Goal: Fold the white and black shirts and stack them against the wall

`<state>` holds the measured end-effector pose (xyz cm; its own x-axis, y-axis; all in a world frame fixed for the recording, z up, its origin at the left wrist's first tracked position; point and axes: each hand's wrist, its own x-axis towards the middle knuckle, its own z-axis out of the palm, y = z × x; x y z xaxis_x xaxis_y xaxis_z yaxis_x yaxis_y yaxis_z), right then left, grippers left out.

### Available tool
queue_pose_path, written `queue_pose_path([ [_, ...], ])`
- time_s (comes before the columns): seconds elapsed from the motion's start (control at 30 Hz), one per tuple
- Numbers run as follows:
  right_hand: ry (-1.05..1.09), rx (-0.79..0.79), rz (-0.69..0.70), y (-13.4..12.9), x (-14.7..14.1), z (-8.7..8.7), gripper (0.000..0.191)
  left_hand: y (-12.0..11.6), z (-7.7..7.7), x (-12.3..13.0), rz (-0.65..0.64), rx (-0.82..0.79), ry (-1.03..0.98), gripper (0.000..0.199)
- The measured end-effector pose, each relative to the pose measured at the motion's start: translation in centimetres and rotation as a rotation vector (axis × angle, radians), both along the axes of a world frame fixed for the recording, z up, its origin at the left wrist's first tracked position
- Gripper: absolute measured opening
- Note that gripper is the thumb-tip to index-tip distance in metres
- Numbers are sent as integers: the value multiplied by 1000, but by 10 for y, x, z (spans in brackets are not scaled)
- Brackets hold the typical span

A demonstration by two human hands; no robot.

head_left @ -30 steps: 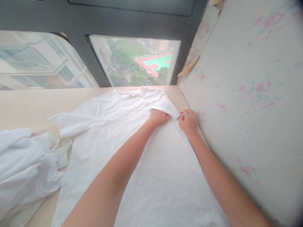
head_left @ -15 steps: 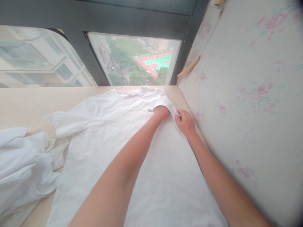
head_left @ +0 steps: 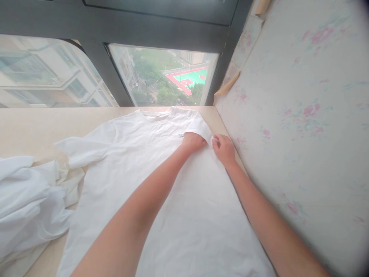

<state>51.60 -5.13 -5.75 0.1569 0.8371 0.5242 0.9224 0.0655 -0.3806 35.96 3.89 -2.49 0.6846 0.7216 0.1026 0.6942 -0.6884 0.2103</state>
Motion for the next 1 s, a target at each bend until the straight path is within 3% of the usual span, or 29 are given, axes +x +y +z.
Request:
queue_pose_path([
  [0.2, -1, -3, 7, 2, 3, -3, 25, -15, 15, -51, -24, 70, -17, 33],
  [0.33, 93, 0, -66, 4, 8, -4, 20, -15, 20, -69, 116, 109, -60, 39],
  [0.4, 160, -2, -132, 4, 11, -3, 20, -16, 17, -74, 155, 125, -80, 37],
  [0.5, 237, 3, -182, 2, 13, -4, 23, -19, 7, -78, 95, 130, -75, 43],
  [0.63, 240, 20, -145, 4, 18, -7, 30, -26, -4, -81, 23, 132, -53, 43],
  [0.77, 59, -65, -73, 28, 15, -4, 32, -27, -6, -82, 37, 133, -54, 41],
  [1.0, -236, -177, -27, 93, -28, 16, 41, -26, -11, -82, 30, 127, -92, 44],
])
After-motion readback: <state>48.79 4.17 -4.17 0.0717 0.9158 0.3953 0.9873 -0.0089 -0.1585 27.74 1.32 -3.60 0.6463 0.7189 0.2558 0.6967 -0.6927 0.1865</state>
